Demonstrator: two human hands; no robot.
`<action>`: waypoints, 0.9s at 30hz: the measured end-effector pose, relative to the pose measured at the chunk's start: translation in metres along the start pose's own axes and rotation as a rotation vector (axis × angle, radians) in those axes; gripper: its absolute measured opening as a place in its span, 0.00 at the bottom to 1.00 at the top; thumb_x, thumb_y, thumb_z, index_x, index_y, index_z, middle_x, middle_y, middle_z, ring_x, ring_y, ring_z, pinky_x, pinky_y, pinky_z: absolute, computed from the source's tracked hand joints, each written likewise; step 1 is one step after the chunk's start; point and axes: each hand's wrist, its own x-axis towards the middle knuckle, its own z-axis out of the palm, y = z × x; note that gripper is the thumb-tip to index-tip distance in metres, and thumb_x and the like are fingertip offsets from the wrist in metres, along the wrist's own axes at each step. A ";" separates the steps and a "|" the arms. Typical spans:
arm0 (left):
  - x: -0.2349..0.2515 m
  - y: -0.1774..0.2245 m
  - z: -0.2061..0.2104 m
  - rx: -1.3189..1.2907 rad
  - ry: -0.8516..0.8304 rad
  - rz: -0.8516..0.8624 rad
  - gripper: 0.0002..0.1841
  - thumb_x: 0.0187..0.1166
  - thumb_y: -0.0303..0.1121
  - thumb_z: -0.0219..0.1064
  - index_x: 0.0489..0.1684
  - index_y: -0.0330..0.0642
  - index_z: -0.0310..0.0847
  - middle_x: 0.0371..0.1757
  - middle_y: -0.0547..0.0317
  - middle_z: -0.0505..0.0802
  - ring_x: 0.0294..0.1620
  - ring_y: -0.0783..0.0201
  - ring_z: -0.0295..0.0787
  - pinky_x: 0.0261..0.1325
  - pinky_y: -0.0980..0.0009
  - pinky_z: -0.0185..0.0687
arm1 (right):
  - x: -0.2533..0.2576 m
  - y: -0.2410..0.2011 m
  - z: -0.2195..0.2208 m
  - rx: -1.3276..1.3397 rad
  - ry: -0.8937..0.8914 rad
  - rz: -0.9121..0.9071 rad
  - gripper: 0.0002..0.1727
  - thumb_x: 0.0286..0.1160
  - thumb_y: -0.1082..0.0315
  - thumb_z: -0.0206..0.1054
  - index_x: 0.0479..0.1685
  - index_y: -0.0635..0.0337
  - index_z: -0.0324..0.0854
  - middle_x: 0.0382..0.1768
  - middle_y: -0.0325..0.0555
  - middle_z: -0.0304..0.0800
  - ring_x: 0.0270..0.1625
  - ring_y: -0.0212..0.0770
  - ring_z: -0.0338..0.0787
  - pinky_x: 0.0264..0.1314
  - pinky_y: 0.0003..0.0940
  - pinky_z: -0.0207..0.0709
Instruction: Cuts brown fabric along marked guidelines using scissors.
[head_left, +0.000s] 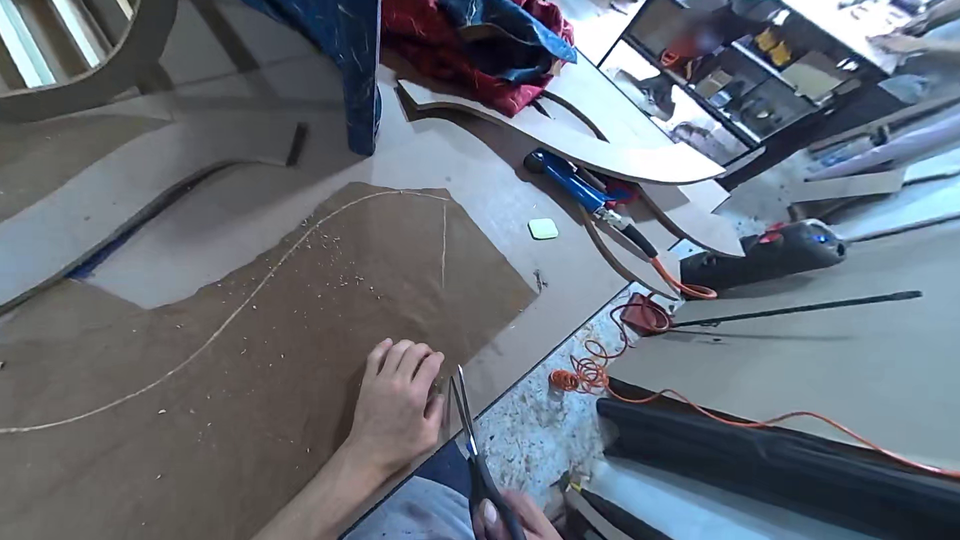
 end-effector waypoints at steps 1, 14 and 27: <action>0.002 0.003 0.004 0.023 0.012 -0.005 0.25 0.66 0.51 0.70 0.63 0.56 0.88 0.64 0.62 0.90 0.74 0.56 0.81 0.84 0.43 0.64 | 0.008 -0.001 0.002 0.014 0.007 0.000 0.38 0.75 0.25 0.56 0.38 0.56 0.84 0.22 0.37 0.85 0.21 0.33 0.81 0.22 0.33 0.74; -0.004 -0.003 0.029 -0.056 0.272 0.060 0.08 0.79 0.36 0.66 0.39 0.52 0.94 0.49 0.66 0.96 0.63 0.63 0.90 0.78 0.54 0.77 | 0.043 -0.009 0.022 0.051 0.098 0.009 0.37 0.73 0.24 0.58 0.38 0.53 0.83 0.21 0.38 0.85 0.20 0.35 0.83 0.22 0.34 0.77; -0.006 -0.002 0.028 -0.103 0.275 0.062 0.08 0.79 0.36 0.67 0.40 0.51 0.95 0.48 0.66 0.97 0.62 0.63 0.92 0.78 0.56 0.80 | 0.045 -0.008 0.030 -0.002 0.172 0.044 0.36 0.73 0.25 0.59 0.36 0.53 0.83 0.18 0.37 0.82 0.18 0.36 0.80 0.21 0.35 0.75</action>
